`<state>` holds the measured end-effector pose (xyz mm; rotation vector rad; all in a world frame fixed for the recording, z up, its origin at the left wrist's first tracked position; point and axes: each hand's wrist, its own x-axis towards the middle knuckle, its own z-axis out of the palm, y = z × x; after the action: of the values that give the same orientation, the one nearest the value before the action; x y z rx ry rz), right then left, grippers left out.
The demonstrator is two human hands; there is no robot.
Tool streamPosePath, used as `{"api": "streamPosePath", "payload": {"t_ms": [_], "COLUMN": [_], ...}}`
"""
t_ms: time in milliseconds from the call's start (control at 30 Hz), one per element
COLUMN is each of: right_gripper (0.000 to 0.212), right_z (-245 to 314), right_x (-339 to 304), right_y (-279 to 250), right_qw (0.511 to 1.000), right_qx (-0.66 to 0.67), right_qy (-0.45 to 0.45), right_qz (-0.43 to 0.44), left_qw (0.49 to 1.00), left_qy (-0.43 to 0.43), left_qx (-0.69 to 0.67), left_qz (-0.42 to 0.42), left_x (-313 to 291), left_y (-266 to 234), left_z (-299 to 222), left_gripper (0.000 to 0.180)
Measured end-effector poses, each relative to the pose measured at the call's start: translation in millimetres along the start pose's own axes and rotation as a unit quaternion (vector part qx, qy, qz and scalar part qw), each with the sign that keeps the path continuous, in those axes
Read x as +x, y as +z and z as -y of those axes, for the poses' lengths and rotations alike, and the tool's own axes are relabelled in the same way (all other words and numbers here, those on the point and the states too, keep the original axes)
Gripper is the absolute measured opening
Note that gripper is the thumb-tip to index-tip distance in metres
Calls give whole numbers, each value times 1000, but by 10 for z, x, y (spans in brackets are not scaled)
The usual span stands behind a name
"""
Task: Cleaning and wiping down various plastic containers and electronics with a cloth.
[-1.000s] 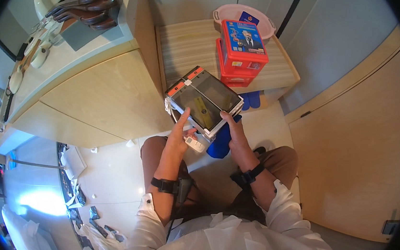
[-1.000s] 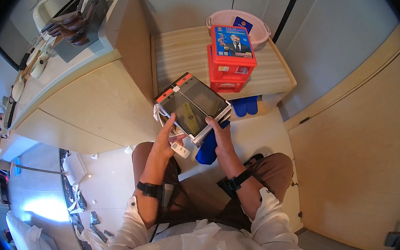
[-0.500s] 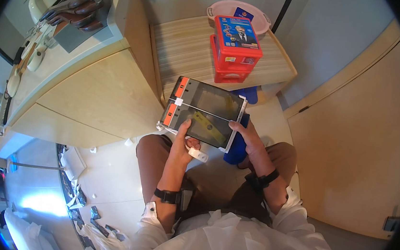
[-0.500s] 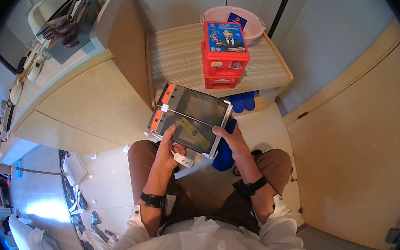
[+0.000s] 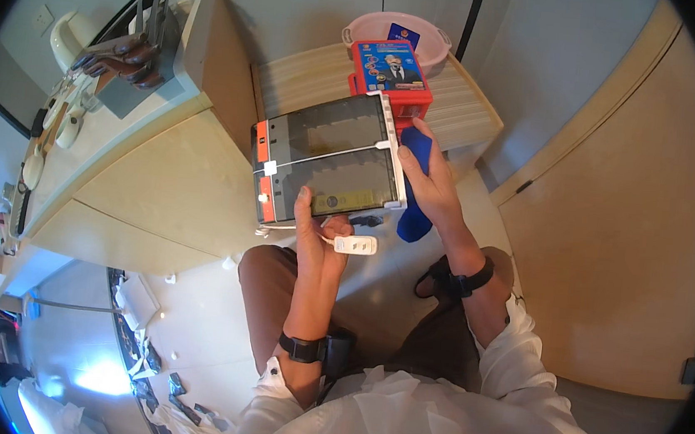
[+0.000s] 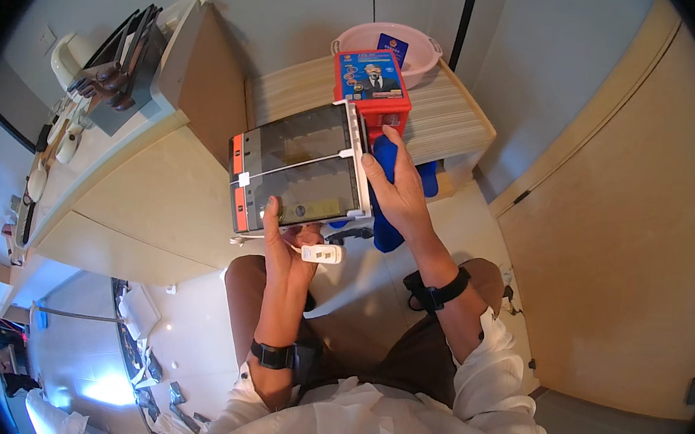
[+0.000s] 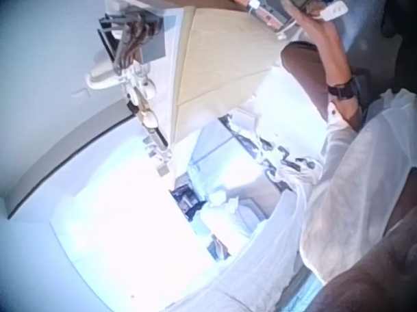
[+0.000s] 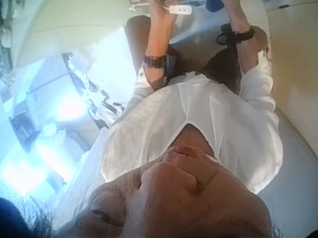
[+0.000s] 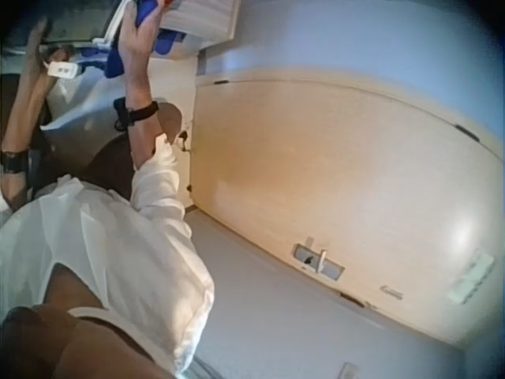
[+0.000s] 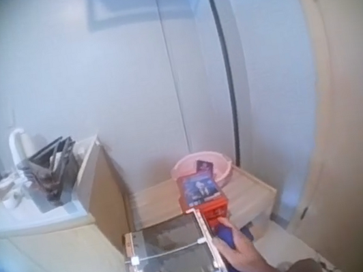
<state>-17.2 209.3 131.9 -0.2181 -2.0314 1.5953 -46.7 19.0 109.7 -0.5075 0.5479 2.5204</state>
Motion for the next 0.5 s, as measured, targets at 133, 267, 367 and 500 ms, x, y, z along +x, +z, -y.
{"api": "streamPosePath", "payload": {"t_ms": [133, 267, 367, 500], "right_gripper": [59, 54, 51, 52], "right_z": [-72, -368, -602, -526], "right_x": [60, -100, -263, -427], "right_y": [-57, -95, -120, -153], "right_qw": [999, 996, 991, 969], "right_qx": [-27, 28, 44, 109], "right_qy": [-19, 70, 104, 189], "right_qz": [13, 52, 72, 117], "left_qw": [998, 995, 993, 990], "left_qy": [52, 100, 108, 119], "left_qx": [16, 12, 26, 41], "left_qz": [18, -11, -30, -71], "left_x": [-36, -69, -102, -123], "left_y": [200, 217, 127, -72], "left_z": [32, 90, 165, 206], "left_gripper": [46, 41, 39, 40]}}
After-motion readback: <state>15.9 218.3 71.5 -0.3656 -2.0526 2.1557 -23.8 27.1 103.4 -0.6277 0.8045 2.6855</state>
